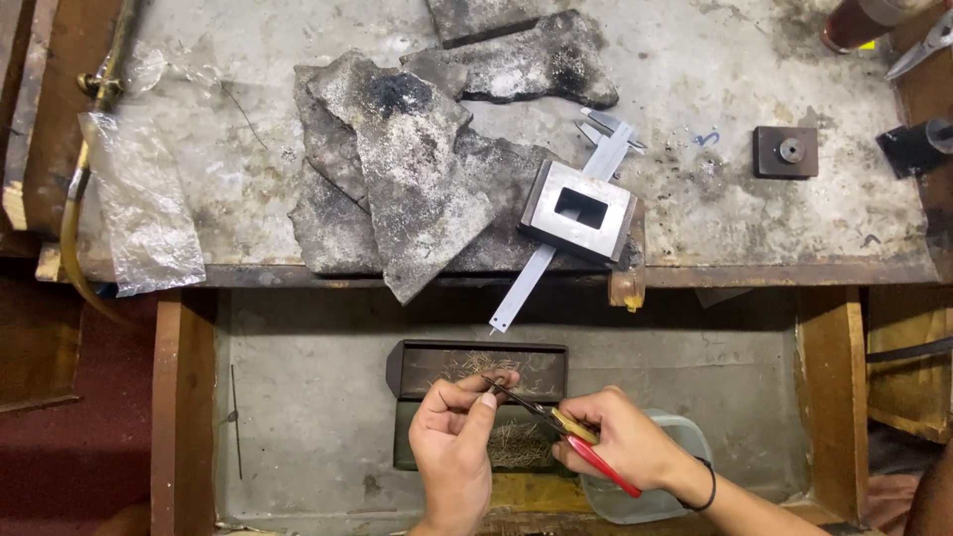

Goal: Cutting a thin metal wire into small, uniform segments using a pair of snips at a jewelry workbench.

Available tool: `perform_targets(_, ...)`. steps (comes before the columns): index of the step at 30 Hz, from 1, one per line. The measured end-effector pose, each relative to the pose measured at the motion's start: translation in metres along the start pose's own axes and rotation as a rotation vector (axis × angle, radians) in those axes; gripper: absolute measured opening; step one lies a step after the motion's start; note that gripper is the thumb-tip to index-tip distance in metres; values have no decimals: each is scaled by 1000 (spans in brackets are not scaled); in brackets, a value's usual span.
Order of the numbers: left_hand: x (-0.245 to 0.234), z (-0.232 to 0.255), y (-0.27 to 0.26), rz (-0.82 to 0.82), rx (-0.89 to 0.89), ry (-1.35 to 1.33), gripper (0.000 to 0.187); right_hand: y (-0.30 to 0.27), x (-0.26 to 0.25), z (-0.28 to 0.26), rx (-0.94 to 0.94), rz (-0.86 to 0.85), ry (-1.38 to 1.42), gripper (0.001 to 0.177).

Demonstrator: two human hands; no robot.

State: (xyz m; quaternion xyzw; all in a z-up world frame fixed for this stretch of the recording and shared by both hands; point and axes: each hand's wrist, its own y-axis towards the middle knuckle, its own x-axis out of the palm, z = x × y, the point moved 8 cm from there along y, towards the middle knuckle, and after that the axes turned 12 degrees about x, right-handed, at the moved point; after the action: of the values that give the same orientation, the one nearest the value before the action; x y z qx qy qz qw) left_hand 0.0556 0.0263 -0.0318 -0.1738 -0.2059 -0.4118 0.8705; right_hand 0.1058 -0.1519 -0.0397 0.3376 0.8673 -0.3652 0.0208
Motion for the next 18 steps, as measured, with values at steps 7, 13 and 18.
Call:
perform_targets(7,-5,-2,-8,45,-1,-70,17,-4,8,12,65,18,-1,44)
perform_targets(13,-4,2,-11,33,-13,-98,20,-5,9,13,45,23,-10,45)
perform_targets(18,-14,-13,-10,106,-116,-81,21,3,-2,12,122,-12,-145,43)
